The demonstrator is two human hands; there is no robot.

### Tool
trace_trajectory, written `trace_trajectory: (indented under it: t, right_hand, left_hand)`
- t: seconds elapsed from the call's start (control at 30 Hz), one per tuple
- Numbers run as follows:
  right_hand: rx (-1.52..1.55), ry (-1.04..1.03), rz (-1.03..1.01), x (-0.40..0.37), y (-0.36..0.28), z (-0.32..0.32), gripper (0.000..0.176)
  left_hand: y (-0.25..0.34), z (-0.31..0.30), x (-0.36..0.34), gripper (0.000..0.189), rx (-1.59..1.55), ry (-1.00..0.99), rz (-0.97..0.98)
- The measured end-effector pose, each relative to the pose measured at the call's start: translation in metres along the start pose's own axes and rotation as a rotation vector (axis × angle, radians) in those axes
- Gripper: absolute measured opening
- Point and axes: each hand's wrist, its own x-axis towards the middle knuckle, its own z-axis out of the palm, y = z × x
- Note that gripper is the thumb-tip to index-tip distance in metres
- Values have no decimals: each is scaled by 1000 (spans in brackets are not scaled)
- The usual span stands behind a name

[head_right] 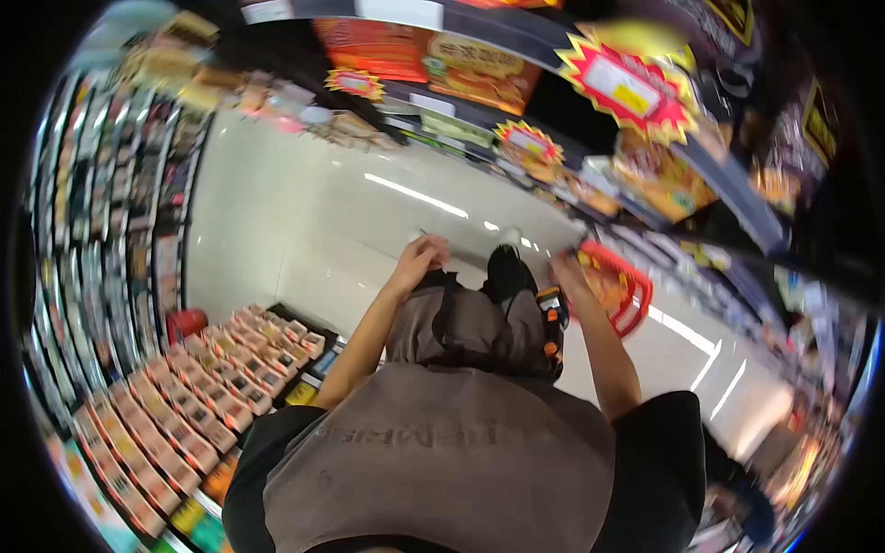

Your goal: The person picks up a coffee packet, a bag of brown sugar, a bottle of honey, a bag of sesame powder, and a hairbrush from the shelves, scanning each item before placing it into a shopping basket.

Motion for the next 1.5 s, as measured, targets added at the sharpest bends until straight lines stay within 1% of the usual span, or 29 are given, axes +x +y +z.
trace_trajectory:
  t: [0.03,0.07,0.1,0.13,0.17,0.27,0.33,0.37,0.43,0.5,0.53,0.63,0.7,0.77,0.8,0.83,0.9,1.0,1.03,1.1,1.17,1.23,1.27,1.33,1.37,1.4,1.43,1.47,1.5]
  right_hand:
    - [11,100,52,-56,15,-15,44]
    - [-515,289,493,-65,22,-19,31]
    - [-261,309,265,43,-8,96,32]
    - [-431,366,263,22,9,97,43]
    - [-495,372,404,17,-38,123,55]
    - [-412,445,379,3,-82,222,65]
    - [-376,338,473,11,-101,258,69]
    - [-375,434,393,27,-82,283,64]
    - [-174,95,277,32,-90,308,67]
    - [-167,211,236,38,-92,351,58]
    - [-270,157,170,37,-104,362,56]
    - [-323,111,-92,45,-99,384,57]
    - [-293,75,-113,42,-91,382,46]
    - [-252,-38,-8,24,-111,364,30]
    - [-180,-7,-96,33,-82,358,29]
    - [-105,-2,11,31,-81,349,27]
    - [177,29,1,23,-78,334,28]
    - [84,-54,-101,29,-63,316,28]
    - [84,-89,-91,31,-63,308,28]
    - [-107,-5,-87,38,-68,290,31]
    - [-28,134,-7,34,-64,264,33]
    - [-181,228,-6,44,-15,215,28]
    - [-107,323,-51,41,-1,191,28]
    - [74,506,232,50,66,135,29]
    - [36,543,371,67,130,97,30]
    - [14,604,389,63,154,77,35]
    - [-193,675,436,77,209,44,43]
    - [-360,718,631,80,194,44,48]
    - [-367,704,624,84,192,49,48]
  left_hand:
    - [-2,18,0,29,-13,-116,25]
    - [-3,43,1,28,-41,-248,43]
    - [60,-48,70,25,248,-249,130]
    - [42,-27,71,24,149,-210,31]
    - [55,-23,82,24,222,-232,62]
    - [57,-49,74,29,227,-269,35]
    - [51,-56,83,38,175,-162,-61]
    - [56,-61,80,55,223,-132,-116]
    - [42,-87,88,62,12,-196,-107]
    - [41,-118,80,51,-300,-180,-201]
    - [42,-131,77,49,-324,-124,-110]
    - [57,-164,80,47,-279,-75,-141]
    - [65,-169,69,46,-283,-69,-71]
    - [81,-160,62,47,-5,-29,-97]
    - [77,-155,62,40,43,-22,-41]
    - [79,-148,58,35,111,-41,-15]
    - [83,-134,48,33,197,-37,43]
    - [83,-120,38,33,224,-55,171]
    - [70,-121,39,33,217,-20,163]
    - [44,-125,38,31,440,42,283]
    - [16,-122,18,26,359,184,238]
    - [-38,-127,-4,23,261,327,161]
    - [-68,-123,-17,21,233,420,105]
    - [-153,-119,-38,28,281,529,-4]
    - [-177,-105,-52,35,438,570,-101]
    - [-164,-79,-68,39,575,554,-215]
    - [-201,-77,-72,40,728,463,-180]
    - [-208,-70,-74,41,755,490,-158]
    - [-213,-64,-75,42,791,508,-144]
